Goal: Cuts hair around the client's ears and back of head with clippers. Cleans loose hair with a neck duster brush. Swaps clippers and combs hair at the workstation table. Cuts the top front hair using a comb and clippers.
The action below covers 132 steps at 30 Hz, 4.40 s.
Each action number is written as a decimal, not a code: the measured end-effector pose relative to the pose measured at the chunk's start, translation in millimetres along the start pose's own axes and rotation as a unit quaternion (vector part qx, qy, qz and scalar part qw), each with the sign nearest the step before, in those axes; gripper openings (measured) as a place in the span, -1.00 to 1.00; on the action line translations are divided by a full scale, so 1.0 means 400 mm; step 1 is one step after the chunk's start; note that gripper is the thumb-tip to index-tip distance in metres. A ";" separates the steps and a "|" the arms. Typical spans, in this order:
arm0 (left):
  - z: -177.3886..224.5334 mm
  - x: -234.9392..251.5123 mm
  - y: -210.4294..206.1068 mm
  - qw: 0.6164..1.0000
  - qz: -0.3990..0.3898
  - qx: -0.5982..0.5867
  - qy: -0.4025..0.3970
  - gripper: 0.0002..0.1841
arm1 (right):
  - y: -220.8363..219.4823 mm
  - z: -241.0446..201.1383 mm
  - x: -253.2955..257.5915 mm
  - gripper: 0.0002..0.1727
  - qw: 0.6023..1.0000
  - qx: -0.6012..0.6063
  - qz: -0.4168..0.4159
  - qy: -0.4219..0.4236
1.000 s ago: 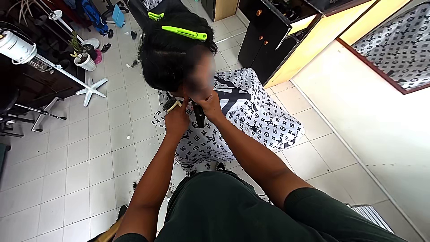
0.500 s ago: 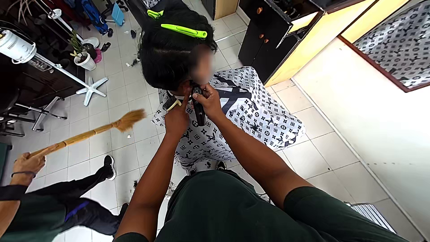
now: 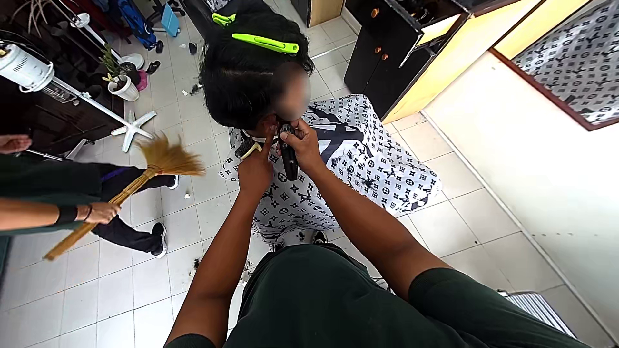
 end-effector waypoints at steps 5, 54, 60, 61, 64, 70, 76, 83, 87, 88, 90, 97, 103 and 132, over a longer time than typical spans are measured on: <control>0.005 -0.002 0.006 1.000 -0.005 -0.002 0.002 -0.16 | -0.011 -0.015 0.003 -0.83 1.000 -0.023 -0.020 0.006; 0.015 -0.002 0.010 0.999 -0.029 0.028 0.024 -0.50 | 0.007 -0.050 0.036 -0.60 0.957 -0.264 -0.103 0.064; 0.014 -0.001 0.012 0.999 -0.028 0.021 0.024 -0.46 | 0.013 -0.043 0.033 -0.61 0.957 -0.264 -0.096 0.073; 0.013 -0.001 0.010 0.999 -0.025 0.020 0.022 -0.47 | 0.014 -0.044 0.032 -0.61 0.956 -0.265 -0.103 0.073; 0.014 -0.002 0.009 0.999 -0.029 0.024 0.025 -0.52 | 0.012 -0.045 0.032 -0.61 0.956 -0.263 -0.110 0.070; 0.013 0.001 0.011 0.999 -0.038 0.023 0.028 -0.43 | 0.010 -0.041 0.036 -0.64 0.963 -0.248 -0.080 0.073; 0.012 0.000 0.011 0.999 -0.035 0.019 0.020 -0.48 | 0.012 -0.040 0.029 -0.64 0.964 -0.242 -0.083 0.075; 0.014 0.001 0.012 0.998 -0.043 0.029 0.029 -0.38 | 0.005 -0.039 0.023 -0.66 0.974 -0.212 -0.056 0.057; 0.012 -0.002 0.011 0.999 -0.030 0.018 0.016 -0.44 | 0.005 -0.028 0.019 -0.65 0.975 -0.202 -0.070 0.064; 0.013 -0.002 0.010 0.999 -0.028 0.021 0.016 -0.44 | 0.004 -0.028 0.018 -0.65 0.975 -0.202 -0.070 0.067; 0.014 -0.002 0.009 0.999 -0.026 0.025 0.018 -0.44 | 0.001 -0.029 0.020 -0.66 0.975 -0.201 -0.067 0.069; 0.008 -0.001 0.003 1.000 -0.014 0.020 0.015 -0.36 | -0.006 -0.027 0.010 -0.72 0.989 -0.138 -0.032 0.036; 0.008 -0.002 0.003 1.000 -0.010 0.017 0.014 -0.40 | -0.013 -0.016 0.007 -0.72 0.991 -0.115 -0.040 0.049; 0.008 -0.001 0.010 0.999 -0.022 0.024 0.014 -0.30 | -0.025 0.002 -0.001 -0.78 0.999 -0.020 0.000 0.043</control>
Point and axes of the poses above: each hand's wrist, its own x-axis towards the middle knuckle, its own y-axis out of the back of the hand, z = x × y, the point moved 1 cm from there along x, towards the middle knuckle, and after that the axes turned 1 degree about y, right-handed, at the moved point
